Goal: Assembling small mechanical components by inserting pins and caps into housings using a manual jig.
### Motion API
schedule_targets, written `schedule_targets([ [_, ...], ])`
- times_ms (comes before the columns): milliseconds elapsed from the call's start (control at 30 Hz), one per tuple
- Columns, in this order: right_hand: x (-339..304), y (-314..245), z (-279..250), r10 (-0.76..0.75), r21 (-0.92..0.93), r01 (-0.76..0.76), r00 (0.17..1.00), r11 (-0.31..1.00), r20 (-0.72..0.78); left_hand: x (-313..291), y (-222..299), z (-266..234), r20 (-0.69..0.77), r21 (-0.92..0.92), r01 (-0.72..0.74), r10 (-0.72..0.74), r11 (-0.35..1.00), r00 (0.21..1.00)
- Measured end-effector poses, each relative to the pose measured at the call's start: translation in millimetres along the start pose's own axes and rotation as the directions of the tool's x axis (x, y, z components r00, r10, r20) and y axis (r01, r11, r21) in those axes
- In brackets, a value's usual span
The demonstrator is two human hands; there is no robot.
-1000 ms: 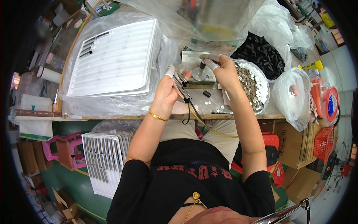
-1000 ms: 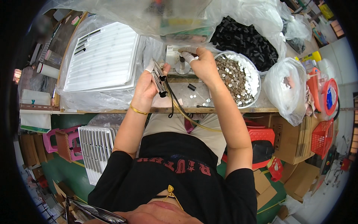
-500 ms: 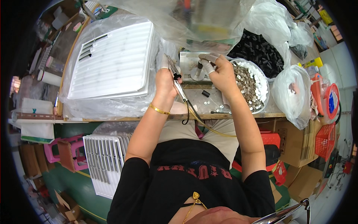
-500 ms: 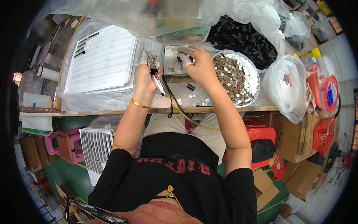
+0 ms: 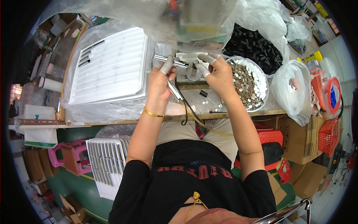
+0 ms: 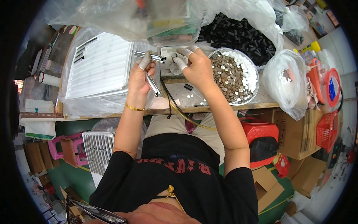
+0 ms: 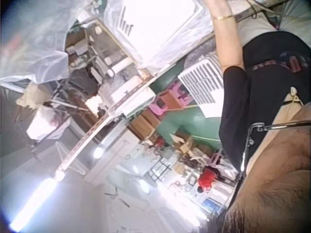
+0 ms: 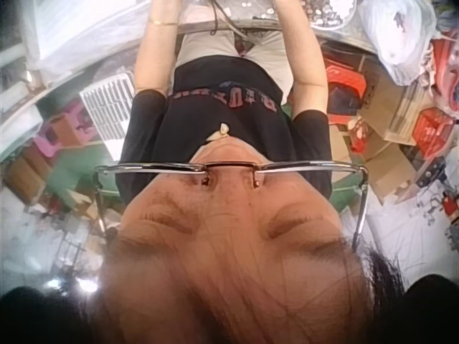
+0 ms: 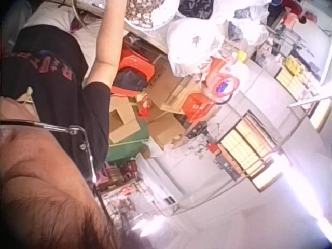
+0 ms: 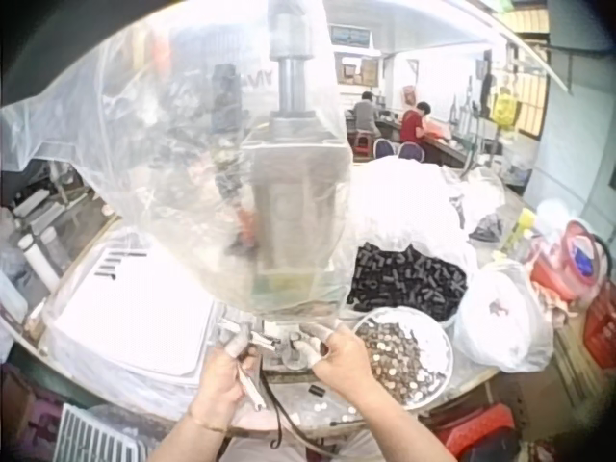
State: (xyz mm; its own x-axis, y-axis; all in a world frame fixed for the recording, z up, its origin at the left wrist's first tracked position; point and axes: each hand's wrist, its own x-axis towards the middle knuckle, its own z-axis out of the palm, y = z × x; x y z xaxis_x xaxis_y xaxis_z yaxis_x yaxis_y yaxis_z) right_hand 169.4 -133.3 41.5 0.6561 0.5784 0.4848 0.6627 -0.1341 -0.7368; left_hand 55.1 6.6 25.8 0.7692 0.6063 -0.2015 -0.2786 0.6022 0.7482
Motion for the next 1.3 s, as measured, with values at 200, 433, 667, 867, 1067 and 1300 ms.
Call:
schedule_targets([
  [200,2.3,6.6,7.5,-0.157,-0.15,0.155,0.988,0.976,0.002,3.0,-0.4,2.2,-0.143,0.071,-0.211,0.22,0.975,0.965],
  [433,1.1,5.4,4.8,-0.187,-0.248,0.186,0.982,0.951,0.017,1.0,-7.4,17.9,-0.06,0.125,-0.297,0.306,0.947,0.95],
  [667,-18.3,3.2,-16.9,0.035,-0.088,-0.041,0.997,0.995,-0.065,7.1,-15.7,23.6,-0.037,0.165,-0.344,0.354,0.925,0.934],
  [867,-39.7,38.4,-20.6,0.184,0.129,-0.17,0.978,0.977,-0.101,5.7,-14.8,32.8,0.089,0.377,-0.421,0.42,0.825,0.903],
  [1067,-31.1,27.1,-11.8,0.196,0.028,-0.201,0.973,0.979,0.124,0.1,-24.3,31.5,0.132,0.415,-0.536,0.534,0.735,0.835],
  [1300,-17.9,35.9,23.9,0.129,-0.263,-0.072,0.97,0.962,0.207,3.3,-22.5,26.2,0.234,0.467,-0.603,0.567,0.647,0.79],
])
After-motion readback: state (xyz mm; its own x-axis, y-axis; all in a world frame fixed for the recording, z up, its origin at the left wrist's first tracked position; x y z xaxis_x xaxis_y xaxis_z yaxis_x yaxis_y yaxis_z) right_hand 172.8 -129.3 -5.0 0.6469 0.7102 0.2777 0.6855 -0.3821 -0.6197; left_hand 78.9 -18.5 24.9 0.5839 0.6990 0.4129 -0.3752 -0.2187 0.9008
